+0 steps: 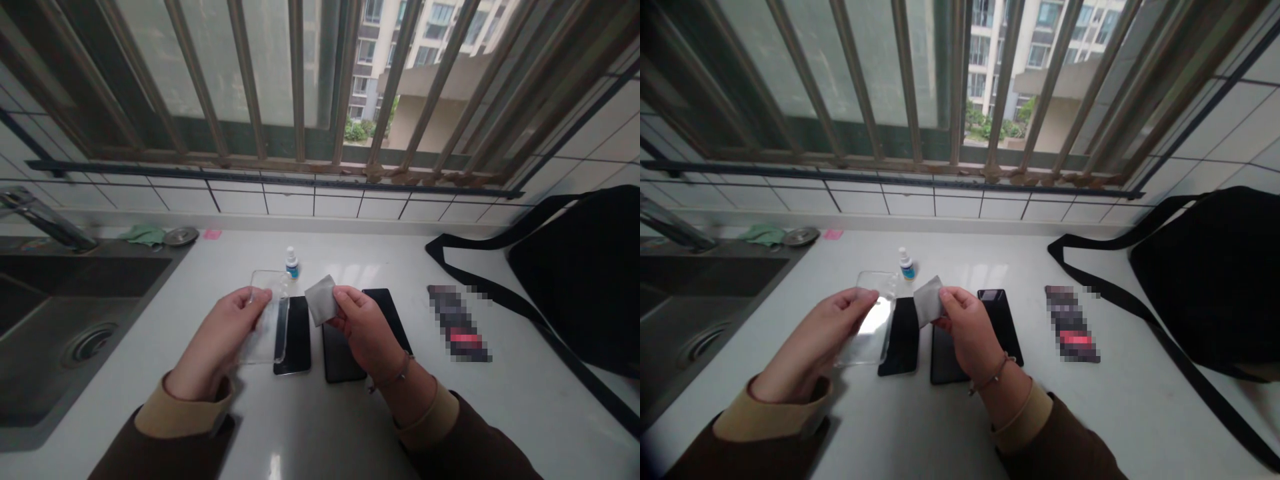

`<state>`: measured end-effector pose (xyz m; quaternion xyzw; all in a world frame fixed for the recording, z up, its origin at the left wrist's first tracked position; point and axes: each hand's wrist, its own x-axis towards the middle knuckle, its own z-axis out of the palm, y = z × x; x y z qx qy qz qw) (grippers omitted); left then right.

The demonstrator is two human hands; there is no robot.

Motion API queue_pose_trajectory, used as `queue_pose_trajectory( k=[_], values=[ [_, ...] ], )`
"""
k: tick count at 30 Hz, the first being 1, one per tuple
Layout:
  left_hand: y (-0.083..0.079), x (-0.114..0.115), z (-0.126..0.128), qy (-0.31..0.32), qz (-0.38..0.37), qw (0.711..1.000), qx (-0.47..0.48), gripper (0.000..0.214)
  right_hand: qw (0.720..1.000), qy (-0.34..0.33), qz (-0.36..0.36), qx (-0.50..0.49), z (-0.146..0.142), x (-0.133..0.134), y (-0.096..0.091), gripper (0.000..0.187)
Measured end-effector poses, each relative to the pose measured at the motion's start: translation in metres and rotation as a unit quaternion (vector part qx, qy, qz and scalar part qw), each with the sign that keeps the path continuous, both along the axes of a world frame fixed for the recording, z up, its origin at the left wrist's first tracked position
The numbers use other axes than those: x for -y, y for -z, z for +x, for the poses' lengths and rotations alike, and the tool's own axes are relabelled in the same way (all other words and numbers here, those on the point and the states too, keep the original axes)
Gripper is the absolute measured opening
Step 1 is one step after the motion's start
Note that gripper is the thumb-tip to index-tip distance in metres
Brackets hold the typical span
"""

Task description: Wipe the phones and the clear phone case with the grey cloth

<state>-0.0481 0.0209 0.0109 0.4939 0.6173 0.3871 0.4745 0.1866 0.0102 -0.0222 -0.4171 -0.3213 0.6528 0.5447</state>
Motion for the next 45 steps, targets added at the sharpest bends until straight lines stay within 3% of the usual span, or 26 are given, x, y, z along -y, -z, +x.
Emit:
queue_pose_trajectory(
  k=[3, 6, 8, 11, 14, 18, 21, 26, 33, 38, 41, 45],
  values=[
    [0.002, 0.007, 0.013, 0.012, -0.074, 0.959, 0.272, 0.011, 0.999, 0.034, 0.004, 0.01, 0.0, -0.003, 0.003, 0.039],
    [0.004, 0.012, 0.026, 0.022, -0.098, 0.917, 0.387, 0.003, 0.992, 0.093, 0.033, 0.082, 0.006, -0.004, 0.004, 0.036],
    [0.006, 0.014, 0.033, 0.043, -0.114, 0.897, 0.425, 0.006, 0.971, 0.129, 0.078, 0.183, 0.011, -0.001, 0.0, 0.031],
    [0.01, 0.018, 0.04, 0.07, -0.141, 0.878, 0.452, 0.012, 0.904, 0.159, 0.215, 0.334, 0.013, 0.005, -0.007, 0.02],
    [0.014, 0.025, 0.047, 0.115, -0.164, 0.866, 0.457, 0.007, 0.827, 0.114, 0.356, 0.419, 0.006, 0.011, -0.007, 0.018],
    [0.022, 0.033, 0.059, 0.174, -0.146, 0.883, 0.41, 0.054, 0.772, 0.02, 0.427, 0.471, -0.006, 0.014, 0.0, 0.02],
    [0.031, 0.035, 0.065, 0.182, -0.125, 0.891, 0.395, 0.068, 0.764, 0.002, 0.438, 0.473, -0.011, 0.017, 0.002, 0.023],
    [0.039, 0.033, 0.068, 0.129, -0.131, 0.877, 0.444, 0.066, 0.765, -0.019, 0.467, 0.443, -0.016, 0.023, 0.002, 0.03],
    [0.023, 0.033, 0.064, 0.082, -0.148, 0.876, 0.451, 0.072, 0.773, -0.075, 0.472, 0.418, -0.018, 0.024, 0.005, 0.028],
    [0.012, 0.023, 0.058, -0.019, -0.064, 0.905, 0.419, 0.073, 0.756, -0.154, 0.494, 0.401, -0.018, 0.03, 0.003, 0.028],
    [0.01, 0.016, 0.054, -0.057, -0.062, 0.895, 0.439, 0.07, 0.747, -0.197, 0.498, 0.394, -0.019, 0.033, 0.004, 0.033],
    [0.01, 0.015, 0.053, -0.055, -0.089, 0.884, 0.456, 0.064, 0.728, -0.175, 0.518, 0.412, -0.022, 0.032, 0.01, 0.039]
  ],
)
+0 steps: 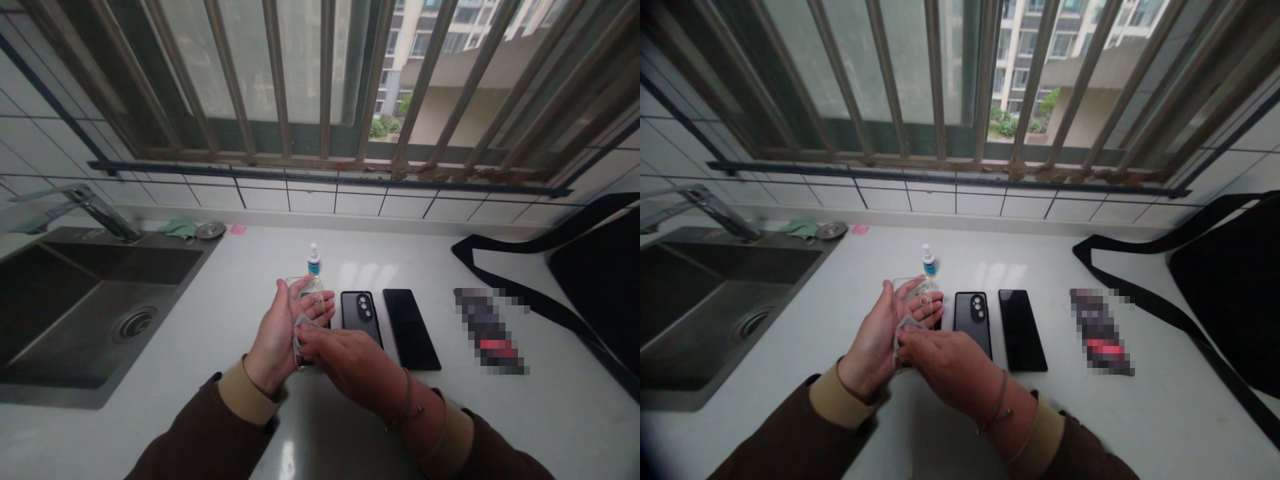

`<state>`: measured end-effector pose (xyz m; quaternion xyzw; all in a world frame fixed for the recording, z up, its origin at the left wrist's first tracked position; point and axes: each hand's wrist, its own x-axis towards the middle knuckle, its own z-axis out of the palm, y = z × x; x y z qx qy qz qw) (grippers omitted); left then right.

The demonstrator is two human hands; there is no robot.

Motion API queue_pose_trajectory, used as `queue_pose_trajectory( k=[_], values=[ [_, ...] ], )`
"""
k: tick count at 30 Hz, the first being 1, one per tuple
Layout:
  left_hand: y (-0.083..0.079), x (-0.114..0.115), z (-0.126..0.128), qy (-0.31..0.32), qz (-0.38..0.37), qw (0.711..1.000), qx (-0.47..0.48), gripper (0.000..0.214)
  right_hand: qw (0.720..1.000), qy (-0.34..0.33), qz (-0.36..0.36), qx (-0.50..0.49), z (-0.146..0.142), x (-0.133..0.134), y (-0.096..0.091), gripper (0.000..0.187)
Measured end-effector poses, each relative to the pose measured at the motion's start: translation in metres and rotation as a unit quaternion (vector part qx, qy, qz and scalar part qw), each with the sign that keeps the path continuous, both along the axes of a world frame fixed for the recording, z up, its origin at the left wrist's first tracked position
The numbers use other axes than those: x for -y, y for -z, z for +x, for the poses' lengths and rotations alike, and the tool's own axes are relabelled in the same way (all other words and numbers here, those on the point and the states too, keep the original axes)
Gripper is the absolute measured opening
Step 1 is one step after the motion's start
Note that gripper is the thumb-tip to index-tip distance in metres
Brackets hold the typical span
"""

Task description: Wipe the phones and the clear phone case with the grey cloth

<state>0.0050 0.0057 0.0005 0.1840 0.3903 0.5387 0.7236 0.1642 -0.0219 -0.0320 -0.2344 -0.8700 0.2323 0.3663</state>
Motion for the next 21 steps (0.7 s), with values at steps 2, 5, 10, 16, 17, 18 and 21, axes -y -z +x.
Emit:
queue_pose_trajectory(
  k=[2, 5, 10, 16, 17, 18, 21],
  values=[
    [0.001, 0.003, 0.003, 0.02, -0.002, 1.0, 0.004, 0.064, 0.999, 0.026, 0.025, -0.001, -0.001, -0.002, 0.004, 0.044],
    [0.005, 0.011, 0.011, 0.076, -0.014, 0.997, 0.019, 0.065, 0.995, 0.087, 0.043, 0.002, 0.001, -0.007, 0.008, 0.047],
    [0.014, 0.02, 0.023, 0.142, -0.009, 0.989, 0.045, 0.055, 0.985, 0.168, 0.032, -0.017, 0.006, -0.015, 0.01, 0.04],
    [0.002, 0.011, 0.01, 0.018, 0.015, 1.0, -0.002, 0.057, 0.998, 0.063, -0.021, -0.011, 0.002, -0.004, 0.001, 0.03],
    [-0.001, 0.009, 0.006, -0.004, 0.022, 1.0, -0.004, 0.057, 0.999, 0.044, -0.03, -0.005, 0.0, 0.0, -0.001, 0.027],
    [-0.004, 0.007, 0.002, -0.02, 0.029, 0.999, -0.002, 0.058, 0.999, 0.031, -0.039, 0.002, -0.001, 0.003, -0.004, 0.023],
    [-0.008, 0.003, -0.005, -0.04, 0.046, 0.998, 0.007, 0.057, 0.997, 0.021, -0.079, 0.016, -0.001, 0.009, -0.01, 0.017]
  ],
)
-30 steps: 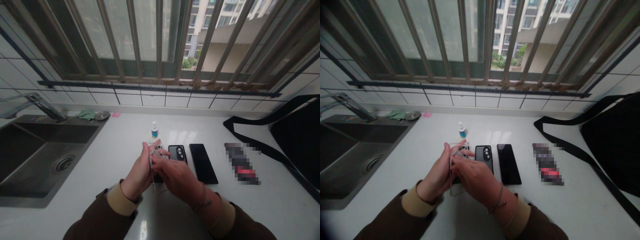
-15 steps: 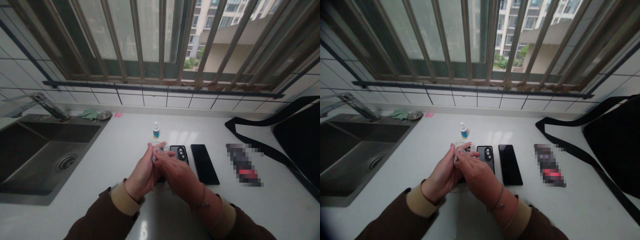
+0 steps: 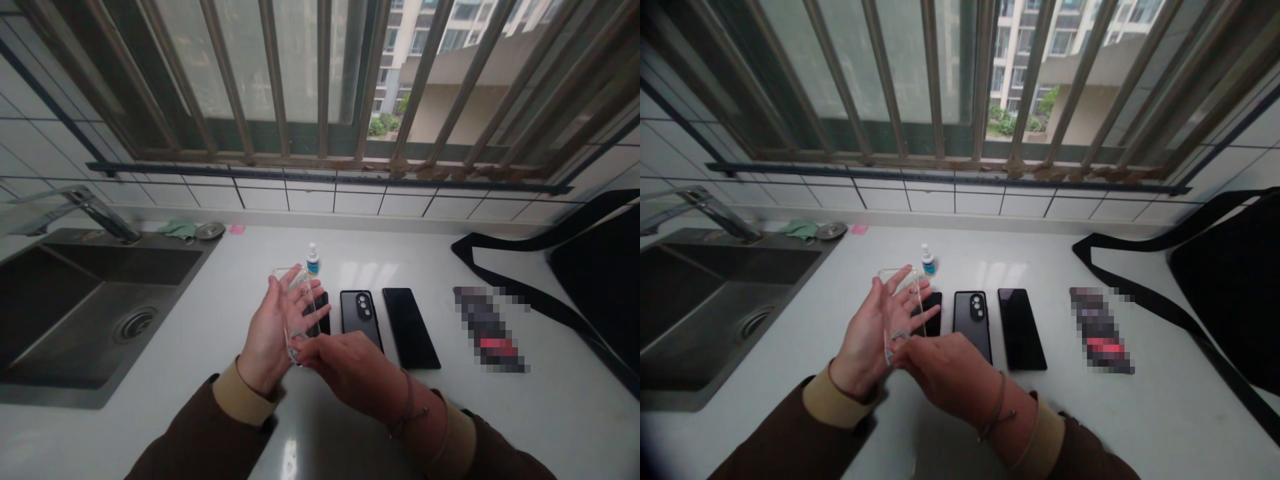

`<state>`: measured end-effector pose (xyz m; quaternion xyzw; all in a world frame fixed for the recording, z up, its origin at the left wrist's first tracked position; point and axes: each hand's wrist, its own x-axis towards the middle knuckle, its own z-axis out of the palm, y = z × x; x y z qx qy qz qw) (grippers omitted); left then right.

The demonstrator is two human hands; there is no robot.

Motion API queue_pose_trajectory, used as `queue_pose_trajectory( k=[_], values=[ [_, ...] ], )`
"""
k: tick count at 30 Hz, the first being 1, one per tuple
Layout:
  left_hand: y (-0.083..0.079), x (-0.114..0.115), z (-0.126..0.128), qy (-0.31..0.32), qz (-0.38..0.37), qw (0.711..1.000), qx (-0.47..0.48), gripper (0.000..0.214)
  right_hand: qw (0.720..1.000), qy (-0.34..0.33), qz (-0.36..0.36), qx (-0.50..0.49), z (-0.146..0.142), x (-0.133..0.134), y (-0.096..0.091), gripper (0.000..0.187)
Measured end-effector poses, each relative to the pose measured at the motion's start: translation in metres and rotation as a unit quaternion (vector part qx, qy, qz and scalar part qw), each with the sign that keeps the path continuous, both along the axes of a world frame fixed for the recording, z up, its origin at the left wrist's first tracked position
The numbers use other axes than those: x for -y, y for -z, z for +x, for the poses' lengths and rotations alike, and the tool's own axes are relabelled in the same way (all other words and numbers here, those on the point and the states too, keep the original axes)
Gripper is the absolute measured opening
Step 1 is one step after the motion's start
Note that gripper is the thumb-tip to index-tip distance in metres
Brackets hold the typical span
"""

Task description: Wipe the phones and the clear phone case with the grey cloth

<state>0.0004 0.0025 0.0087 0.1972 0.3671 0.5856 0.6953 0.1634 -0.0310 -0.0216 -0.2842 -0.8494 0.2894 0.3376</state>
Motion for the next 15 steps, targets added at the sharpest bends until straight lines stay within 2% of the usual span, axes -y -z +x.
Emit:
queue_pose_trajectory(
  k=[4, 6, 7, 9, 11, 12, 13, 14, 15],
  values=[
    [0.0, -0.001, -0.001, 0.008, -0.006, 1.0, -0.01, 0.053, 0.996, 0.006, -0.081, -0.027, 0.005, -0.002, -0.007, 0.016],
    [0.001, -0.002, -0.001, 0.013, -0.028, 0.999, -0.011, 0.053, 0.98, 0.009, -0.18, -0.087, 0.008, -0.007, -0.008, 0.018],
    [0.002, -0.003, -0.002, 0.019, -0.04, 0.999, -0.006, 0.054, 0.959, 0.017, -0.249, -0.136, 0.009, -0.01, -0.008, 0.021],
    [0.003, -0.004, -0.003, 0.037, -0.056, 0.998, 0.008, 0.054, 0.888, 0.063, -0.378, -0.252, 0.013, -0.018, -0.007, 0.028],
    [0.005, -0.004, -0.003, 0.06, -0.06, 0.996, 0.022, 0.054, 0.812, 0.14, -0.44, -0.356, 0.018, -0.028, -0.006, 0.034],
    [0.005, -0.004, -0.003, 0.072, -0.06, 0.995, 0.027, 0.053, 0.787, 0.179, -0.441, -0.393, 0.02, -0.032, -0.006, 0.035],
    [0.005, -0.003, -0.002, 0.084, -0.06, 0.994, 0.029, 0.053, 0.773, 0.211, -0.429, -0.418, 0.023, -0.036, -0.005, 0.036],
    [0.006, -0.001, -0.001, 0.095, -0.061, 0.993, 0.03, 0.053, 0.771, 0.239, -0.406, -0.428, 0.026, -0.038, -0.005, 0.037],
    [0.007, 0.0, 0.001, 0.105, -0.062, 0.992, 0.031, 0.053, 0.781, 0.264, -0.378, -0.421, 0.028, -0.04, -0.005, 0.038]
  ],
)
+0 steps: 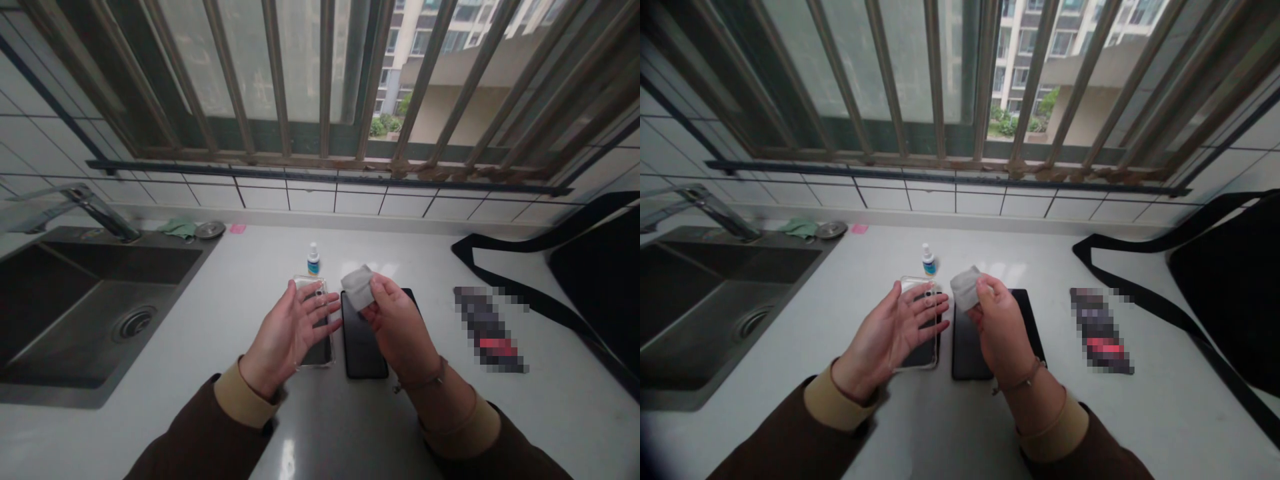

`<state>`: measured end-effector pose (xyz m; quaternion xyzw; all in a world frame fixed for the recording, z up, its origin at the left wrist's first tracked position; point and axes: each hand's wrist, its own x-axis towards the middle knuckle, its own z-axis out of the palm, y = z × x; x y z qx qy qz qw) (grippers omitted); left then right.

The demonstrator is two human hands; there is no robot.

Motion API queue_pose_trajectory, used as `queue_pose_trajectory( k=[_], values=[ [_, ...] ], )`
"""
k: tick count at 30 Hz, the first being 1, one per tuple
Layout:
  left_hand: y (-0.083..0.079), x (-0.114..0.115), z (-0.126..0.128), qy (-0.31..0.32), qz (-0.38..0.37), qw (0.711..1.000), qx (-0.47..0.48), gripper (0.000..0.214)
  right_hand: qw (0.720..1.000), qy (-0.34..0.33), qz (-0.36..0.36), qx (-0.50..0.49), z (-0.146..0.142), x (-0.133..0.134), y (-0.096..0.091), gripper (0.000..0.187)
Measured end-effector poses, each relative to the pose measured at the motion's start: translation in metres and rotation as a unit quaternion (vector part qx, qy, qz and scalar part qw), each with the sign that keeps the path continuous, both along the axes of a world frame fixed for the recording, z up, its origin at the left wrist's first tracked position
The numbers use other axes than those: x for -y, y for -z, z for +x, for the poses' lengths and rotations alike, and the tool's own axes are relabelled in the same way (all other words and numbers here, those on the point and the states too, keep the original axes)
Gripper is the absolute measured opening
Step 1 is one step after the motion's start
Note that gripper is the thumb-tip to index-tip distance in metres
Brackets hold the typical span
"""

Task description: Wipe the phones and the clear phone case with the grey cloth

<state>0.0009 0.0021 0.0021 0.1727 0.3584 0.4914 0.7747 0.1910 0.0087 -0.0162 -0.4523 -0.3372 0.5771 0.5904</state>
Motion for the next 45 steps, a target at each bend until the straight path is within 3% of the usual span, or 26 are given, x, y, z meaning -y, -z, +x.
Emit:
queue_pose_trajectory(
  k=[3, 5, 7, 10, 14, 16, 19, 26, 31, 33, 36, 38, 40, 43, 45],
  values=[
    [0.004, 0.006, 0.007, 0.034, 0.005, 0.999, 0.003, 0.053, 0.974, 0.036, 0.091, 0.205, 0.001, 0.002, 0.002, 0.034],
    [0.006, 0.01, 0.012, 0.065, 0.019, 0.998, 0.01, 0.054, 0.912, 0.007, 0.205, 0.356, -0.002, 0.006, 0.006, 0.026],
    [0.008, 0.012, 0.017, 0.073, 0.031, 0.997, 0.014, 0.055, 0.833, -0.055, 0.322, 0.447, -0.008, 0.009, 0.012, 0.03],
    [0.007, 0.01, 0.018, 0.008, 0.02, 1.0, -0.005, 0.051, 0.745, -0.13, 0.416, 0.505, -0.016, 0.013, 0.018, 0.035],
    [0.002, 0.001, 0.008, -0.092, 0.009, 0.994, -0.054, 0.054, 0.695, -0.209, 0.459, 0.513, -0.021, 0.023, 0.014, 0.032],
    [0.0, -0.003, 0.003, -0.137, 0.021, 0.989, -0.057, 0.056, 0.7, -0.243, 0.438, 0.509, -0.021, 0.029, 0.01, 0.03],
    [-0.001, -0.005, 0.0, -0.173, 0.044, 0.983, -0.051, 0.057, 0.739, -0.262, 0.377, 0.492, -0.02, 0.034, 0.003, 0.026],
    [0.0, 0.0, 0.007, -0.159, 0.084, 0.982, -0.059, 0.059, 0.84, -0.308, 0.253, 0.369, -0.014, 0.035, -0.013, 0.019],
    [-0.001, 0.003, 0.01, -0.13, 0.074, 0.988, -0.049, 0.058, 0.91, -0.343, 0.139, 0.185, -0.02, 0.027, 0.0, 0.02],
    [-0.001, 0.003, 0.01, -0.115, 0.053, 0.991, -0.041, 0.055, 0.942, -0.308, 0.085, 0.1, -0.021, 0.022, 0.007, 0.027],
    [0.001, 0.004, 0.009, -0.078, 0.05, 0.995, -0.031, 0.052, 0.985, -0.134, 0.065, 0.088, -0.015, 0.015, 0.008, 0.032],
    [0.004, 0.006, 0.011, -0.049, 0.052, 0.997, -0.032, 0.051, 0.977, 0.001, 0.11, 0.184, -0.008, 0.014, 0.003, 0.03],
    [0.008, 0.009, 0.014, -0.014, 0.05, 0.998, -0.035, 0.052, 0.927, 0.067, 0.199, 0.31, -0.003, 0.014, -0.001, 0.026],
    [0.014, 0.014, 0.02, 0.033, 0.076, 0.996, -0.023, 0.054, 0.812, 0.018, 0.36, 0.459, -0.004, 0.015, 0.002, 0.033],
    [0.015, 0.015, 0.023, 0.028, 0.099, 0.995, -0.016, 0.053, 0.747, -0.03, 0.405, 0.526, -0.009, 0.016, 0.008, 0.041]
  ],
)
